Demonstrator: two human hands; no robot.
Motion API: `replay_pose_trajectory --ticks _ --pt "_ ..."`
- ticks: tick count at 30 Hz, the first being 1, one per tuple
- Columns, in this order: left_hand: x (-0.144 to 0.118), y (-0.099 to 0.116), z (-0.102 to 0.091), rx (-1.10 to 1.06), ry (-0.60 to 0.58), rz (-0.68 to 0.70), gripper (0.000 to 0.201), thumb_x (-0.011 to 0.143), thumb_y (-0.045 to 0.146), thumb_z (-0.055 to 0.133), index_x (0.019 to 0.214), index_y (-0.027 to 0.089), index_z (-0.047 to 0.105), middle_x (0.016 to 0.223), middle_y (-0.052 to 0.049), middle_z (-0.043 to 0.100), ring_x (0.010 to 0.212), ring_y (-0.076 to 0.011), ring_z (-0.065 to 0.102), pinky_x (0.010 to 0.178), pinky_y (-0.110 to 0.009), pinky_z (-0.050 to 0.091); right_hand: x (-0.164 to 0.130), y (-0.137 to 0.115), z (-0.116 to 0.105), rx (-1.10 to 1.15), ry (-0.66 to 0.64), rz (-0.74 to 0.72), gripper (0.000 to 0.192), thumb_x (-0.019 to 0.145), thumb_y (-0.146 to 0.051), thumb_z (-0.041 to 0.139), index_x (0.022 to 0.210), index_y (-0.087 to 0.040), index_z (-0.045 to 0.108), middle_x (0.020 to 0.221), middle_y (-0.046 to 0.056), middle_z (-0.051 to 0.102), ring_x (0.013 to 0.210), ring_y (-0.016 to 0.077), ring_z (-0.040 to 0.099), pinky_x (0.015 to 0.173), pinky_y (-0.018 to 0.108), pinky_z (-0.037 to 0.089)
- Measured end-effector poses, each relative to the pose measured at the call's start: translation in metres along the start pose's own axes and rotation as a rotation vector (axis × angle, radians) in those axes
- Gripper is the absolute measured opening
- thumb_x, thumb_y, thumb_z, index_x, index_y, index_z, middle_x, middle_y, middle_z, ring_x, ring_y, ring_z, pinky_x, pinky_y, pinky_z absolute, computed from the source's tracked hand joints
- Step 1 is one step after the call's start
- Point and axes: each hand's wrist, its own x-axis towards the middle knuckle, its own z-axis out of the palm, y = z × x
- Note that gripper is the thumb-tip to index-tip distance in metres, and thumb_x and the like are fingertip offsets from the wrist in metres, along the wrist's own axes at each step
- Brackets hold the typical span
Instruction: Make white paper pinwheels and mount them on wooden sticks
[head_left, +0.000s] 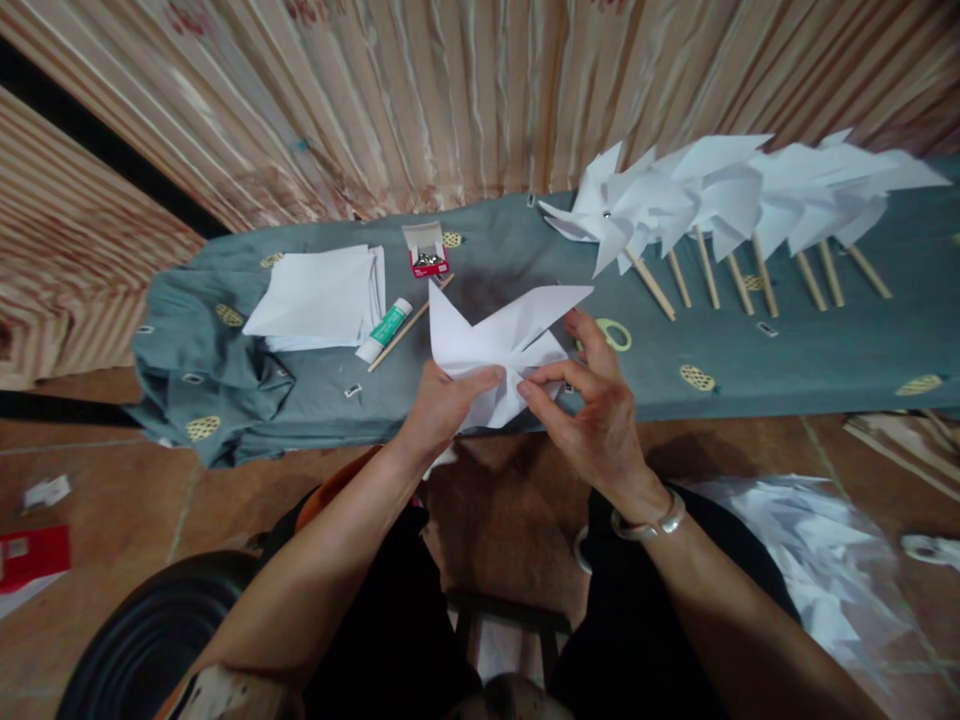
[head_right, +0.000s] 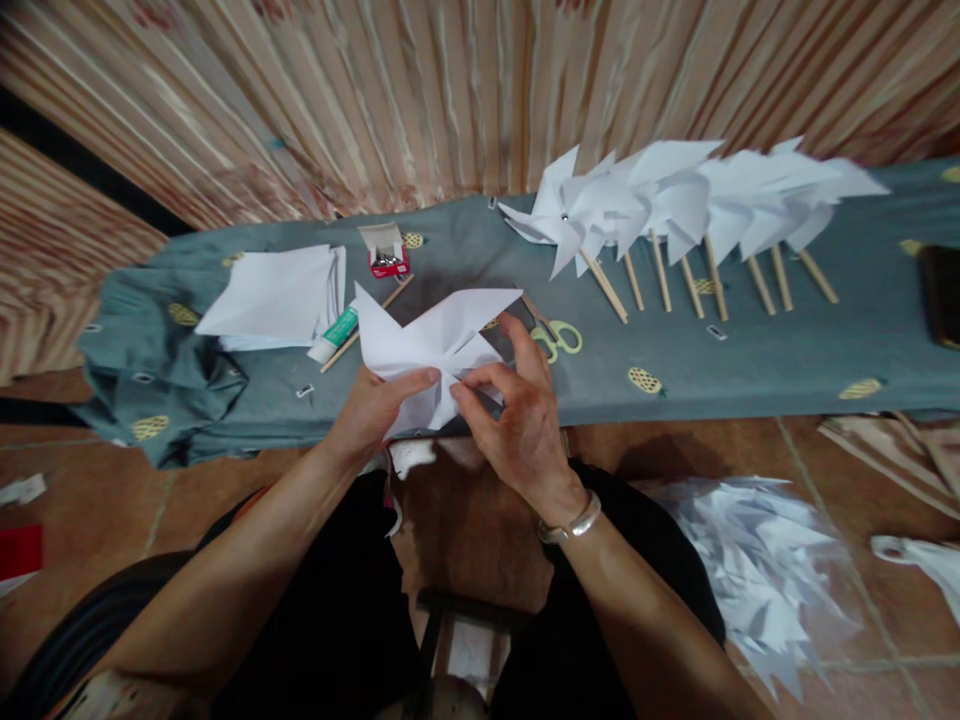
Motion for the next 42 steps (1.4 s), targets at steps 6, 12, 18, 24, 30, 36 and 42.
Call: replay_pose_trajectory --ticks 6,12,18,24,30,36,42 --pt "0.0012 -0.0024 -0.0016 0.018 -0.001 0.01 0.03 0.056 0.024 0.082 0.084 0.013 0.076 0.079 -0.003 0.076 0.069 -0.0158 0.065 0.068 -0.027 0.052 -0.0005 -0.0017 0.0002 0.038 -0.015 0.049 0.008 0.079 -0.028 0.071 0.074 -0.023 0.067 0.148 0.004 0.047 0.137 0.0297 0.045 0.11 0.052 0.039" --pt "0.0013 -0.0021 -0.0007 0.028 -0.002 0.001 0.028 0.056 0.023 0.081 0.082 0.014 0.076 0.077 -0.002 0.075 0.066 -0.0143 0.064 0.067 -0.026 0.051 -0.0007 -0.0021 0.0001 0.085 -0.046 0.073 0.007 0.079 -0.027 0.071 0.074 -0.023 0.067 0.148 0.006 0.048 0.138 0.0286 0.043 0.11 0.05 0.04" --pt "0.0021 -0.0035 -0.0014 0.015 -0.018 0.003 0.028 0.056 0.02 0.081 0.083 0.014 0.077 0.076 -0.001 0.075 0.067 -0.0134 0.064 0.069 -0.026 0.052 0.0005 -0.0039 -0.0006 0.133 -0.054 0.087 0.008 0.079 -0.025 0.07 0.072 -0.023 0.067 0.148 0.004 0.048 0.138 0.0281 0.043 0.11 0.051 0.039" --pt "0.0018 -0.0043 -0.0011 0.009 -0.033 0.011 0.027 0.057 0.02 0.08 0.083 0.014 0.077 0.077 -0.001 0.075 0.07 -0.0141 0.065 0.07 -0.026 0.052 0.0012 -0.0065 -0.0013 0.166 -0.054 0.088 0.008 0.078 -0.023 0.07 0.071 -0.023 0.067 0.149 0.004 0.047 0.138 0.0274 0.044 0.111 0.049 0.038" --pt "0.0017 -0.0041 -0.0011 0.031 -0.018 0.008 0.027 0.057 0.022 0.081 0.083 0.015 0.076 0.078 -0.001 0.075 0.07 -0.0143 0.065 0.07 -0.026 0.051 0.0007 -0.0074 -0.0013 0.168 -0.056 0.109 0.01 0.078 -0.024 0.07 0.069 -0.023 0.066 0.15 0.003 0.047 0.137 0.0267 0.045 0.111 0.048 0.039" --pt "0.0015 -0.0037 -0.0007 0.027 -0.01 0.0 0.028 0.056 0.023 0.082 0.082 0.015 0.076 0.076 -0.001 0.074 0.069 -0.0146 0.064 0.07 -0.026 0.051 0.0003 -0.0065 -0.0015 0.165 -0.051 0.109 0.009 0.078 -0.024 0.07 0.07 -0.023 0.067 0.149 0.003 0.047 0.136 0.0275 0.047 0.111 0.049 0.04" --pt "0.0011 -0.003 0.0004 0.015 0.008 -0.016 0.029 0.053 0.023 0.082 0.08 0.014 0.075 0.076 -0.001 0.074 0.069 -0.015 0.065 0.07 -0.027 0.051 0.0006 -0.0067 -0.0027 0.138 -0.053 0.113 0.01 0.079 -0.026 0.071 0.071 -0.023 0.067 0.148 0.003 0.048 0.136 0.0276 0.046 0.11 0.05 0.04"
